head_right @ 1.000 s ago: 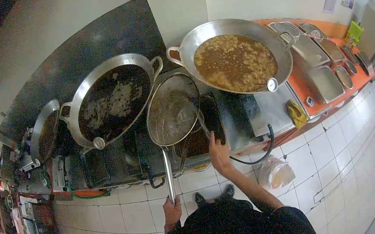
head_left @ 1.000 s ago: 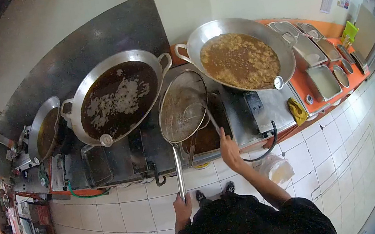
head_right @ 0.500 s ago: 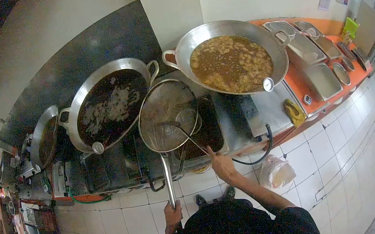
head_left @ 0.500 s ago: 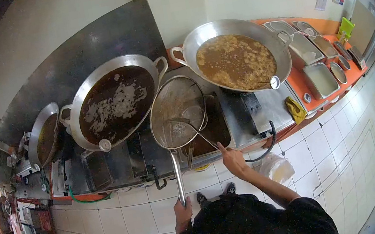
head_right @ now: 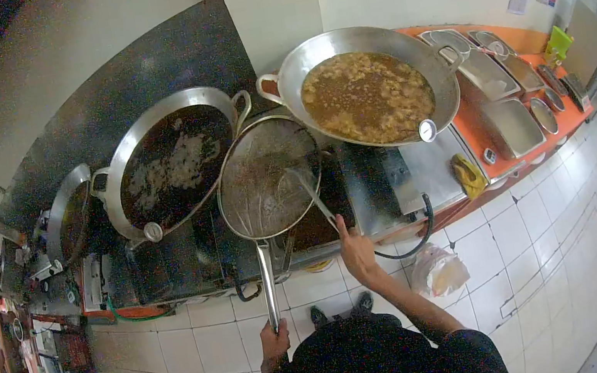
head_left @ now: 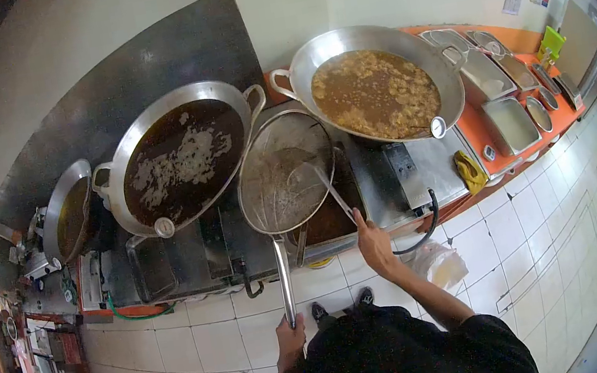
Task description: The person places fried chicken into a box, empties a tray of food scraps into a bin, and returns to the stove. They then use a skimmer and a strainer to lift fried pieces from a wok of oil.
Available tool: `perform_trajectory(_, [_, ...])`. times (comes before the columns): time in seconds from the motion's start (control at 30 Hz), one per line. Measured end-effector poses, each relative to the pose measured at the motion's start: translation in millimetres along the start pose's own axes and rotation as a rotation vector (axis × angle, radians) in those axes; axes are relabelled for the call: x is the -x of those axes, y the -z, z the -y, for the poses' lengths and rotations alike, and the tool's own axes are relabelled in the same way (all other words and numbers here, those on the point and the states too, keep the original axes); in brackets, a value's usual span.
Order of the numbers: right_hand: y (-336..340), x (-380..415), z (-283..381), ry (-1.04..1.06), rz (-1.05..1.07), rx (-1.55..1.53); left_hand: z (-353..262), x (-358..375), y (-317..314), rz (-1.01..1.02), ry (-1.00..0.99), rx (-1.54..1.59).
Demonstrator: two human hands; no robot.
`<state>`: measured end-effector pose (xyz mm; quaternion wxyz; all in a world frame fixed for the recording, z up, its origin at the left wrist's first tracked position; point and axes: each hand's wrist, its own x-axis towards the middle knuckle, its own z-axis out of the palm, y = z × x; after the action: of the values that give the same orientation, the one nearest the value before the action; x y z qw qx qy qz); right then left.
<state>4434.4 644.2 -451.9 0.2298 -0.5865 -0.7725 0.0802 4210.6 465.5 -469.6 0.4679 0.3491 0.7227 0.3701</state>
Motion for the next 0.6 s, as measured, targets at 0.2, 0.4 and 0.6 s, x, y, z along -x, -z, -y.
perform_trajectory(0.2, [0.7, -6.2, -11.4, -0.116, 0.085, -0.11, 9.0, -4.9, -1.5, -0.003, -0.06, -0.013])
perform_trajectory(0.4, [1.7, -16.5, -15.6, -0.047, 0.066, -0.141, 26.8, -9.6, -1.8, -0.011, -0.022, 0.036])
perform_trajectory(0.6, [-2.3, -10.7, -7.5, 0.058, 0.053, -0.048, 14.7, -7.2, -3.2, 0.011, 0.003, 0.035])
